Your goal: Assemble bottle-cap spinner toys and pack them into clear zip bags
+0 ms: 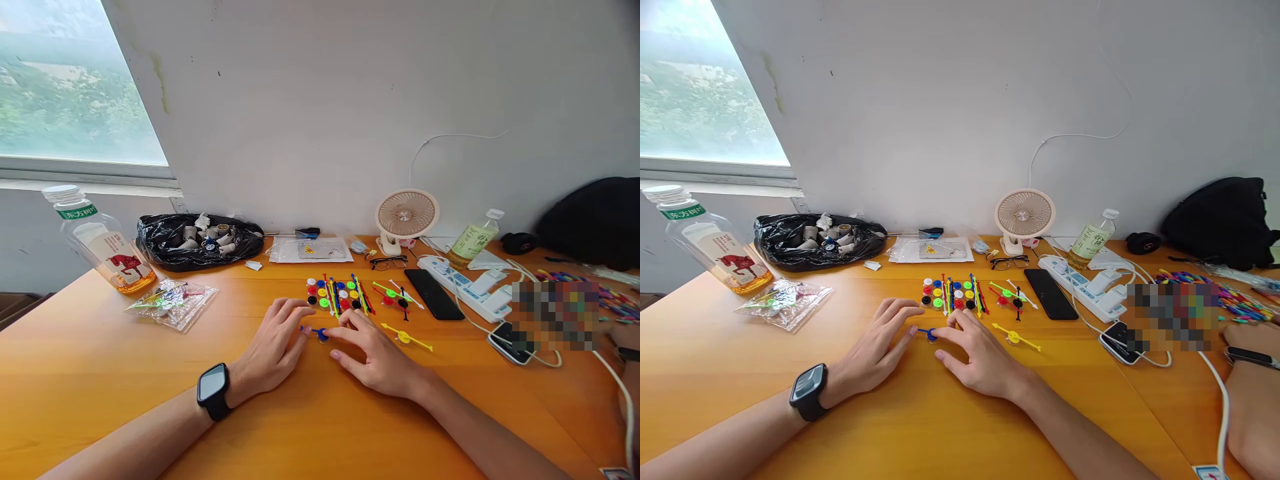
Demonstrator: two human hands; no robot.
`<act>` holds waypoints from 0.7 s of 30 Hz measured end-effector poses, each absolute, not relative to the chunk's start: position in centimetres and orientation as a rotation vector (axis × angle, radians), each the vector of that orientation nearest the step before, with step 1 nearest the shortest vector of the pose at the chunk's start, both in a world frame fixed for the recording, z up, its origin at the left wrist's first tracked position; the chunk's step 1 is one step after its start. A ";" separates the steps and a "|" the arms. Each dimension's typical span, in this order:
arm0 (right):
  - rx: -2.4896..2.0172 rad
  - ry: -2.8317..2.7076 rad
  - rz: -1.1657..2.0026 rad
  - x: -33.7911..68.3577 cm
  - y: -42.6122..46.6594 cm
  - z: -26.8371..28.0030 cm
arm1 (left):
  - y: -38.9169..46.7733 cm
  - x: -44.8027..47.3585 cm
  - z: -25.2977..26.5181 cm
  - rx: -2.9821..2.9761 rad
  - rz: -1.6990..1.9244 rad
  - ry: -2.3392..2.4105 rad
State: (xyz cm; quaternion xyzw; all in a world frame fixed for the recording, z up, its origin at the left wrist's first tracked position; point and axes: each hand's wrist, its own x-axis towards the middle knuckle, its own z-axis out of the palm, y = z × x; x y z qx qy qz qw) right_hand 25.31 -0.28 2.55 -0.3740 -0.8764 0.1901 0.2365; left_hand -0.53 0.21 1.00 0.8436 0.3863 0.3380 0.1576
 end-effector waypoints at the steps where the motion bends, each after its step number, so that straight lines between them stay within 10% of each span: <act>1: -1.015 -2.402 0.520 25.3 -0.2 2.5 | 0.2 -0.5 1.0 2.414 0.967 1.106; 21: -0.825 -2.696 0.249 26.2 -1.1 3.4 | 0.3 -0.4 1.3 2.432 0.963 1.100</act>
